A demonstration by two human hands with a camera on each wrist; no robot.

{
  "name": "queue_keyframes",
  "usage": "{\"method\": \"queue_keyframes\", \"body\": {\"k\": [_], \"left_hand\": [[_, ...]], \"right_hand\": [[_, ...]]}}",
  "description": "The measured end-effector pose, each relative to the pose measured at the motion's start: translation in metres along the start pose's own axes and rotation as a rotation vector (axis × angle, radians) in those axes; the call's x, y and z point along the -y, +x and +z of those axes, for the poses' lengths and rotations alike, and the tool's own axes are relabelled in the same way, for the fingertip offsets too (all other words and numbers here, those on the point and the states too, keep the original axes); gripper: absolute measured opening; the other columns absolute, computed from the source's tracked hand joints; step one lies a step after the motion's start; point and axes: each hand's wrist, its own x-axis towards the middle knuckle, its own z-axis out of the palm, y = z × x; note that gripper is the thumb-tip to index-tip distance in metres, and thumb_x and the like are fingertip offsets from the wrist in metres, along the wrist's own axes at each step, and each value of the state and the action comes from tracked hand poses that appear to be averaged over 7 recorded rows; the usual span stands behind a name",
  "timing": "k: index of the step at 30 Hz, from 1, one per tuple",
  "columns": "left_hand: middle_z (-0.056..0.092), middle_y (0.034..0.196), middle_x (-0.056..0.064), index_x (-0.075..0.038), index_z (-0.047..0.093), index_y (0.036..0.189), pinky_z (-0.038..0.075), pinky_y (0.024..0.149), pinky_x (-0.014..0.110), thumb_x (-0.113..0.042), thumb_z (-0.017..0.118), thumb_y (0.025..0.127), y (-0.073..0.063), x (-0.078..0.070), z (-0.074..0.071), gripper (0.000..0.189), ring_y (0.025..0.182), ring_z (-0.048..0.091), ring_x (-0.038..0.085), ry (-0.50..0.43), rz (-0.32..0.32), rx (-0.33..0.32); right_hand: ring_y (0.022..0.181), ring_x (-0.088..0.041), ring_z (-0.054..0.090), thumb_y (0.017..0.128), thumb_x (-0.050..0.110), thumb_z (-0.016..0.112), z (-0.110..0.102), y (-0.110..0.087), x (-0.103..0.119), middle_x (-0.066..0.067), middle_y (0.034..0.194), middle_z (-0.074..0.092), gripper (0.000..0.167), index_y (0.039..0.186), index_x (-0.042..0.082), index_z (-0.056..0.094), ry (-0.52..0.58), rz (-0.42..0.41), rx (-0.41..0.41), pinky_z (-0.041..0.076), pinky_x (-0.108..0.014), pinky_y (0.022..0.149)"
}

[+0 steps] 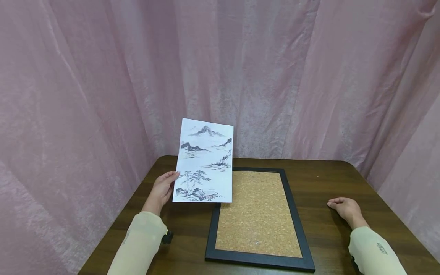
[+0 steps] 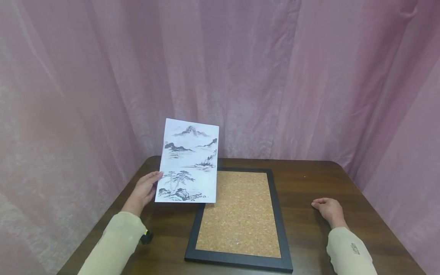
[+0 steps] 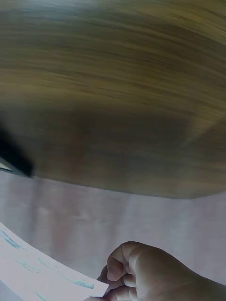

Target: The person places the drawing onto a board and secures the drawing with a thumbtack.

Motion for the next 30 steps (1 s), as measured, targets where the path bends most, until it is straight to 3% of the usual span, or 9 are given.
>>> {"method": "queue_keyframes", "body": {"k": [7, 12, 16, 20, 25, 30], "left_hand": [[0.065, 0.080, 0.000, -0.010, 0.064, 0.083, 0.049, 0.064, 0.023, -0.005, 0.067, 0.094, 0.000, -0.001, 0.007, 0.013, 0.074, 0.059, 0.012, -0.056, 0.065, 0.017], [0.067, 0.081, 0.002, -0.006, 0.065, 0.090, 0.047, 0.061, 0.024, -0.010, 0.070, 0.093, -0.007, 0.000, 0.009, 0.008, 0.071, 0.060, 0.013, 0.019, 0.103, -0.007], [0.066, 0.084, 0.003, -0.004, 0.067, 0.095, 0.045, 0.062, 0.026, -0.015, 0.072, 0.093, -0.014, 0.003, 0.003, 0.013, 0.072, 0.058, 0.014, 0.206, 0.159, -0.052], [0.064, 0.087, 0.008, -0.002, 0.066, 0.098, 0.048, 0.066, 0.030, -0.013, 0.074, 0.090, -0.026, 0.020, 0.013, 0.016, 0.076, 0.059, 0.019, 0.487, 0.224, -0.045], [0.059, 0.078, 0.005, -0.006, 0.062, 0.093, 0.046, 0.059, 0.030, -0.012, 0.077, 0.086, -0.040, 0.030, 0.017, 0.018, 0.068, 0.056, 0.019, 0.817, 0.341, -0.020], [0.057, 0.073, 0.002, -0.006, 0.062, 0.087, 0.043, 0.057, 0.029, -0.010, 0.077, 0.085, -0.052, 0.031, 0.014, 0.016, 0.064, 0.052, 0.016, 0.963, 0.441, 0.049]], "right_hand": [[0.121, -0.054, 0.041, 0.099, 0.028, 0.062, 0.036, 0.025, 0.046, -0.036, 0.136, 0.045, 0.037, 0.115, -0.005, 0.068, 0.042, -0.087, -0.009, 0.033, -0.063, 0.100], [0.123, -0.054, 0.039, 0.099, 0.029, 0.062, 0.056, 0.037, 0.083, -0.036, 0.137, 0.044, 0.038, 0.116, -0.004, 0.068, 0.057, -0.150, -0.033, 0.032, -0.064, 0.101], [0.121, -0.054, 0.041, 0.099, 0.028, 0.062, 0.071, 0.046, 0.115, -0.035, 0.137, 0.044, 0.036, 0.115, -0.004, 0.069, 0.066, -0.195, -0.060, 0.033, -0.064, 0.100], [0.120, -0.053, 0.042, 0.099, 0.027, 0.063, 0.072, 0.046, 0.116, -0.035, 0.135, 0.046, 0.035, 0.113, -0.004, 0.070, 0.066, -0.194, -0.070, 0.034, -0.064, 0.099], [0.119, -0.053, 0.043, 0.099, 0.027, 0.062, 0.073, 0.045, 0.121, -0.036, 0.134, 0.047, 0.036, 0.113, -0.005, 0.069, 0.055, -0.225, -0.069, 0.034, -0.063, 0.099], [0.119, -0.054, 0.043, 0.099, 0.028, 0.061, 0.075, 0.044, 0.122, -0.036, 0.133, 0.048, 0.037, 0.113, -0.006, 0.068, 0.032, -0.249, -0.062, 0.034, -0.063, 0.099]]}}
